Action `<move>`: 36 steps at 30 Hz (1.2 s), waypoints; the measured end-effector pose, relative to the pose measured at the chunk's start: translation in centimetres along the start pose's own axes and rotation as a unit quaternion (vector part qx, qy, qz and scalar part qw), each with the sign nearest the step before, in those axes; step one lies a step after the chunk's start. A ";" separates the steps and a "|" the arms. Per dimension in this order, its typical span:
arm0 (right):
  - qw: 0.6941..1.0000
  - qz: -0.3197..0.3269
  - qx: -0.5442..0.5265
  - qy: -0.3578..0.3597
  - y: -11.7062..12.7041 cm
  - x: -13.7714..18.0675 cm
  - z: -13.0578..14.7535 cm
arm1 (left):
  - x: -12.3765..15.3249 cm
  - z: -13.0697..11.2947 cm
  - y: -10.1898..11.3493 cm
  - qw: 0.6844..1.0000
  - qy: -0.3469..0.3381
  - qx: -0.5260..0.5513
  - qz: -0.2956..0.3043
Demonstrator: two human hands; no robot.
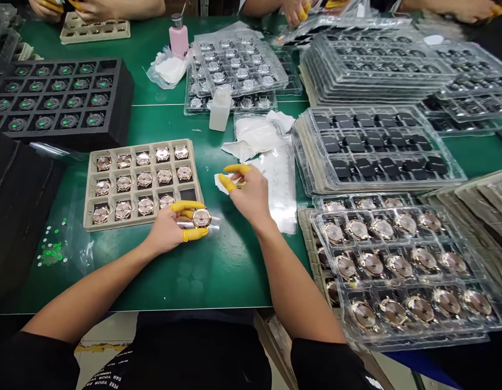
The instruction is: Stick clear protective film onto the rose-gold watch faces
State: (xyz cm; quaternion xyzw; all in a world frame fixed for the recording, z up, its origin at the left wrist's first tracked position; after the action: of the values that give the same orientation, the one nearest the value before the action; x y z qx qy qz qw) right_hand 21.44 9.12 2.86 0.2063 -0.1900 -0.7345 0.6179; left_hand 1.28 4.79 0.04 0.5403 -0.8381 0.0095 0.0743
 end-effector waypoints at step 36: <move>0.985 -0.093 -0.043 0.141 4.8 -18.5 9.5 | -1.4 0.5 0.1 0.999 -0.017 -0.034 0.030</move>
State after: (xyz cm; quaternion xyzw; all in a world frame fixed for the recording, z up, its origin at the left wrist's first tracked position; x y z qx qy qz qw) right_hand 23.08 26.85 14.68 0.2977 -0.0493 -0.7600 0.5757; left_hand 1.72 6.01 -0.69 0.5118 -0.8551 -0.0259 0.0782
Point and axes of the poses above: each hand's wrist, its own x-axis away from the middle knuckle, its own y-axis out of the back of the hand, z = x × y, the point moved 8 cm from there along -x, towards the middle knuckle, and after that the axes turned 1 degree about z, right-handed, at the moved point
